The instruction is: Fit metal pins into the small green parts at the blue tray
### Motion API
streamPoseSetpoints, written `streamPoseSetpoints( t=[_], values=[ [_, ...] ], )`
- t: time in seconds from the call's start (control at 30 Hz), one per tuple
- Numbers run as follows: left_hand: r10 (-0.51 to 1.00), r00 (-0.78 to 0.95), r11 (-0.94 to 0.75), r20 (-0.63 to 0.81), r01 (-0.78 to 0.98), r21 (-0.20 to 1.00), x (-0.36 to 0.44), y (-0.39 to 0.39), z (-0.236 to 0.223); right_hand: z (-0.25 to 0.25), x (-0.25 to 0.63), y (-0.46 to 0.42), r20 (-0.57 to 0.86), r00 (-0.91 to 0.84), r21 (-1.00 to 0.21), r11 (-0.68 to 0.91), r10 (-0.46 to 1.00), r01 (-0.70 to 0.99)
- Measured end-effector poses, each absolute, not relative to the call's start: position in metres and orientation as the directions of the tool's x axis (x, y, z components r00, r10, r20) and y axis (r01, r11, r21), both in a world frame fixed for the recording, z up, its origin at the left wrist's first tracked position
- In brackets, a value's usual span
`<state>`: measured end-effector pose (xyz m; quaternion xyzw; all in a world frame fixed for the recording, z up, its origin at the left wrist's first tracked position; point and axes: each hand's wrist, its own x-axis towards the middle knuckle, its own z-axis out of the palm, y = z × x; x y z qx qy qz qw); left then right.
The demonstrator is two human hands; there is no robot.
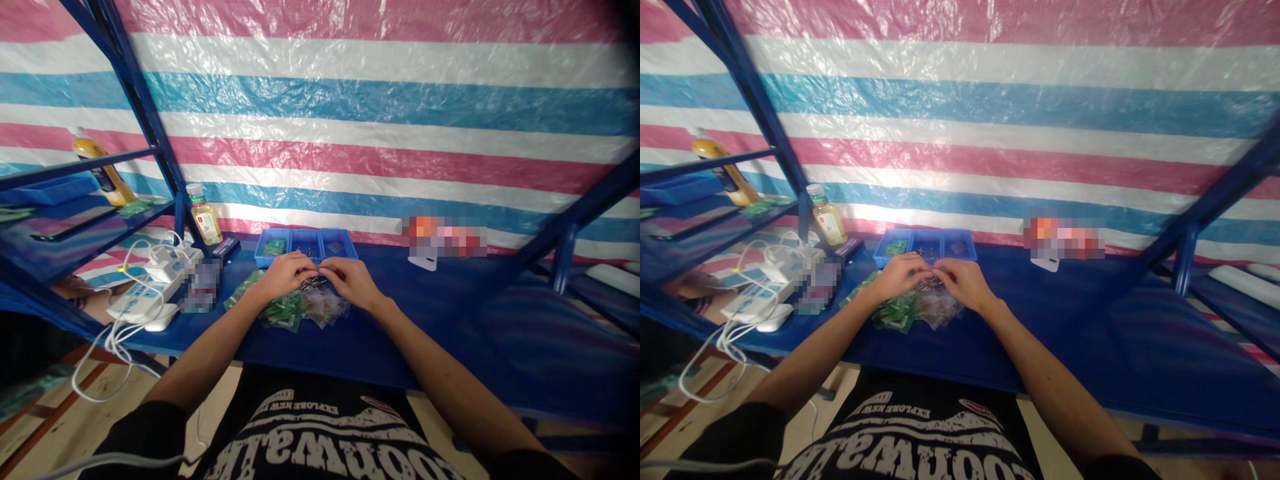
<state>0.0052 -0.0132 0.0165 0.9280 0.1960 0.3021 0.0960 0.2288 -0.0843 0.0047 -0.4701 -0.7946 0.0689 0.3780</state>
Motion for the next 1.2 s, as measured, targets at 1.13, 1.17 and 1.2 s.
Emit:
streamPoseSetpoints(
  t=[1.13,1.17,1.2],
  values=[
    [0.480,0.731,-0.875,0.485,0.361,0.322,0.004,-0.015,0.018,-0.013,0.226,-0.077,0.507,-0.320,-0.344,0.528,0.801,0.777],
    [0.478,0.732,-0.876,0.486,0.359,0.321,0.004,-0.015,0.017,-0.013,0.226,-0.076,0.506,-0.318,-0.341,0.525,0.802,0.780],
    [0.475,0.733,-0.878,0.487,0.357,0.319,0.004,-0.016,0.017,-0.013,0.226,-0.076,0.507,-0.315,-0.338,0.521,0.803,0.784]
  ],
)
